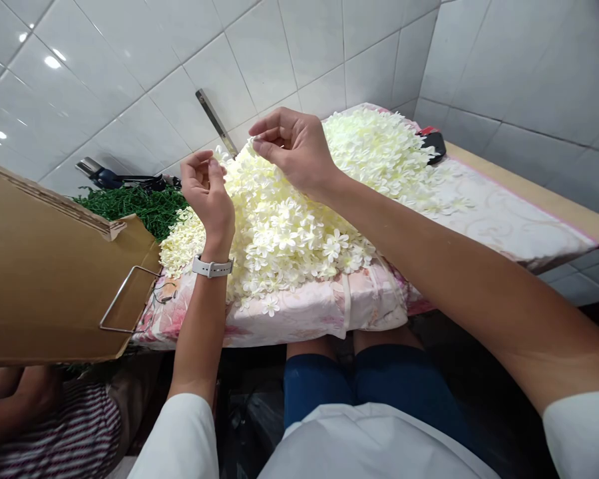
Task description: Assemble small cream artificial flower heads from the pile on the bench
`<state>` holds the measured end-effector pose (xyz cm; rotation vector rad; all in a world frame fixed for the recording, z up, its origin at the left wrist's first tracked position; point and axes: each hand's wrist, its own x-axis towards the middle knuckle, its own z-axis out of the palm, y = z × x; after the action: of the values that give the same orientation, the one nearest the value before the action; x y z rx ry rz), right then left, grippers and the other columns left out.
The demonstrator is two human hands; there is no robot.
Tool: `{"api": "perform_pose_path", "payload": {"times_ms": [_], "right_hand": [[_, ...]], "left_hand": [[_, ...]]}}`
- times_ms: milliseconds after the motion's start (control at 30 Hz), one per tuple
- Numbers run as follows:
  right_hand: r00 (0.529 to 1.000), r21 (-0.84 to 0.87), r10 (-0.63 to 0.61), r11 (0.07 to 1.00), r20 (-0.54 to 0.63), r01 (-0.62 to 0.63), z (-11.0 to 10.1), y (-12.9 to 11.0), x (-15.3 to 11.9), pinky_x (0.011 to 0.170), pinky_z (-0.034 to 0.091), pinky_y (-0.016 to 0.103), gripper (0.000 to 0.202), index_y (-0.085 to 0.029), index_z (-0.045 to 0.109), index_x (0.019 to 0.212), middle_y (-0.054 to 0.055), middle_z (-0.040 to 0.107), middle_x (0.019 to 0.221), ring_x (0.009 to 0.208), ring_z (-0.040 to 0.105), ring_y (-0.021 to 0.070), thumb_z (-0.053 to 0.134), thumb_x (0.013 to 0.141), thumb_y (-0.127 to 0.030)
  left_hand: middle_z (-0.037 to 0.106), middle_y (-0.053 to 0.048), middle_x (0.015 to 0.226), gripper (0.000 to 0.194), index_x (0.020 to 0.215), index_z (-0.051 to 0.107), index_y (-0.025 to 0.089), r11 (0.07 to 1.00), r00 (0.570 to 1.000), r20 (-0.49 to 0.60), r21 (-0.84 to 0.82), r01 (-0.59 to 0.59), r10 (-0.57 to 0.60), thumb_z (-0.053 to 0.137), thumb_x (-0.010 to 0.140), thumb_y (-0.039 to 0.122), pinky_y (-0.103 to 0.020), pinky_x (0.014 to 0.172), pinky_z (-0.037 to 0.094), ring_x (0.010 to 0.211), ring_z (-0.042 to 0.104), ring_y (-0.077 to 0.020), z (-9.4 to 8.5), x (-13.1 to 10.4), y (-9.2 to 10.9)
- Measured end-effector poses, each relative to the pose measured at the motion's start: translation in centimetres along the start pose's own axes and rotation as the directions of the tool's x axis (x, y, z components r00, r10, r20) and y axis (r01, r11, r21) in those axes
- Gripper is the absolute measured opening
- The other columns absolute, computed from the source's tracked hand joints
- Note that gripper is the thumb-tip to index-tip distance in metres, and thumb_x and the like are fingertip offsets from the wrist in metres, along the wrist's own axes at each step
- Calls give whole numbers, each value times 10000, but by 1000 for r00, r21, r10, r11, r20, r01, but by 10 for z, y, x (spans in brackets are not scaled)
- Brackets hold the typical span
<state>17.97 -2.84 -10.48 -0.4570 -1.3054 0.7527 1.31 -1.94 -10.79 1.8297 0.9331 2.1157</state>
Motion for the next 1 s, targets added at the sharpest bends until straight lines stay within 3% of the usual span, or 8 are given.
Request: {"api": "perform_pose_path", "payload": {"times_ms": [100, 200, 300, 433, 667, 833, 1000], "right_hand": [[1000, 0, 31, 1000, -4, -31, 1, -3, -1, 825, 598, 280, 227, -231, 624, 837, -17, 701, 780, 836, 682, 144, 838, 822, -307], [998, 9, 59, 998, 4, -59, 1, -5, -2, 810, 603, 288, 297, -233, 612, 835, -22, 693, 756, 812, 683, 147, 874, 779, -362], [998, 41, 57, 998, 24, -58, 0, -4, -2, 796, 614, 305, 404, -240, 587, 844, -31, 686, 744, 769, 673, 140, 900, 729, -469], [997, 112, 55, 992, 52, -61, -1, -2, -1, 771, 610, 257, 530, -226, 545, 846, -59, 662, 718, 727, 642, 89, 928, 658, -539], [991, 182, 58, 980, 121, -79, -3, 3, 0, 789, 624, 273, 611, -235, 524, 784, -57, 607, 739, 744, 601, 95, 936, 541, -613], [985, 177, 60, 980, 164, -89, -4, 6, -1, 756, 612, 250, 640, -229, 479, 786, -65, 559, 745, 706, 550, 71, 899, 574, -664], [985, 150, 79, 983, 151, -102, -4, -3, -4, 767, 622, 276, 607, -238, 487, 766, -52, 554, 743, 713, 555, 100, 929, 572, -607]], "left_hand": [[689, -39, 995, 63, 916, 718, 291, 996, 998, 32, 62, -60, 58, 736, 889, 345, -319, 811, 491, 911, 644, -188, -3, 0, 0], [714, -46, 1011, 131, 884, 759, 289, 998, 997, 80, 59, -5, 0, 735, 890, 417, -329, 833, 485, 969, 655, -208, -1, -3, 11], [737, -61, 916, 291, 874, 784, 263, 998, 980, 192, 45, 41, -49, 674, 915, 530, -344, 808, 486, 915, 666, -204, 5, -8, 23], [748, -30, 825, 296, 796, 768, 274, 998, 960, 276, 33, 45, -53, 746, 845, 565, -317, 712, 474, 802, 653, -173, 7, -11, 24], [764, -35, 966, 424, 984, 763, 230, 998, 946, 321, -20, 60, -51, 782, 793, 608, -313, 754, 482, 913, 689, -168, 4, -8, 14], [745, -1, 859, 248, 855, 744, 271, 999, 954, 298, -37, 37, -25, 803, 822, 510, -354, 731, 490, 830, 688, -157, 4, -9, 12], [703, -3, 772, 288, 811, 688, 255, 998, 971, 237, -53, 18, -5, 828, 790, 505, -377, 675, 493, 752, 640, -178, 5, -8, 11]]}}
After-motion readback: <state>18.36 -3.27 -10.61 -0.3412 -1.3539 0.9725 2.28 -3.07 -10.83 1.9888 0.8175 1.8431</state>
